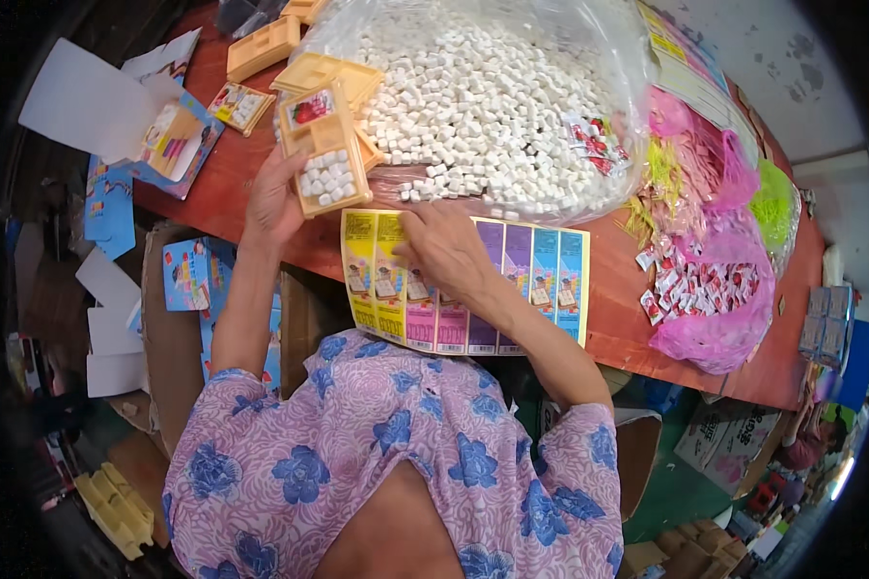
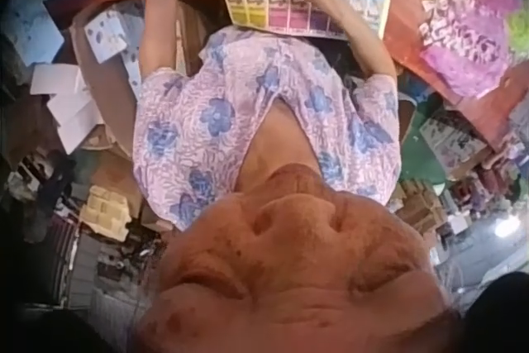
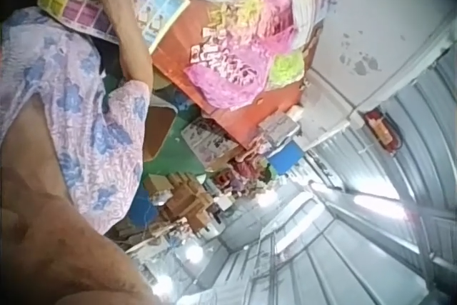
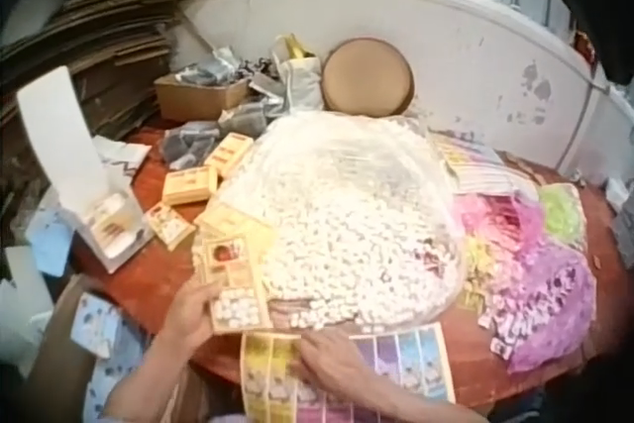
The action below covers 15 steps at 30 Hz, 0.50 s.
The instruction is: The person is sorting small foam pieces into plastic containers, applying stickers to the containers, and packing them into larger boxes.
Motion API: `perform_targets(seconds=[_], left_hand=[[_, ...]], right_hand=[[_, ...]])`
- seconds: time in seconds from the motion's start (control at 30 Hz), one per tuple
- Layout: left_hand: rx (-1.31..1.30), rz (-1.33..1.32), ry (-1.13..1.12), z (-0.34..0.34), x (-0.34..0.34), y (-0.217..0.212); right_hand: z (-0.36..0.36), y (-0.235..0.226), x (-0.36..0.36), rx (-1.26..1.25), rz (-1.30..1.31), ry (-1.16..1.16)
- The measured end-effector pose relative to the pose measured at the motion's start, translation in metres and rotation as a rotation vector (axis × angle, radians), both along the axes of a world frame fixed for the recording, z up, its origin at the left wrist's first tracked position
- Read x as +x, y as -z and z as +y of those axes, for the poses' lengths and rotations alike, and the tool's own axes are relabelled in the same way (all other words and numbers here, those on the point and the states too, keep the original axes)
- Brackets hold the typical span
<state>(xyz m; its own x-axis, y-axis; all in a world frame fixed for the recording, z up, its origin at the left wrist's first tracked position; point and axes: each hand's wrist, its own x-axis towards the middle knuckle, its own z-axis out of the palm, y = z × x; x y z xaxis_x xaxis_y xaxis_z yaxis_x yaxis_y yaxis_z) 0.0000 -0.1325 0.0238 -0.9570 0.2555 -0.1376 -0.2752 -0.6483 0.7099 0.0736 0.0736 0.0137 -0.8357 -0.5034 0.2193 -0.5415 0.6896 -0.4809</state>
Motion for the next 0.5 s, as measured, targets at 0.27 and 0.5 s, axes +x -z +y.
perform_targets(seconds=[0.27,0.5], left_hand=[[0.049,-0.021,-0.072,-0.023,0.028,0.016],[0.027,0.013,0.229,-0.013,0.051,0.02]], right_hand=[[-0.047,0.021,-0.014,0.11,0.118,0.035],[-0.01,0.011,-0.033,-0.641,-0.524,0.316]])
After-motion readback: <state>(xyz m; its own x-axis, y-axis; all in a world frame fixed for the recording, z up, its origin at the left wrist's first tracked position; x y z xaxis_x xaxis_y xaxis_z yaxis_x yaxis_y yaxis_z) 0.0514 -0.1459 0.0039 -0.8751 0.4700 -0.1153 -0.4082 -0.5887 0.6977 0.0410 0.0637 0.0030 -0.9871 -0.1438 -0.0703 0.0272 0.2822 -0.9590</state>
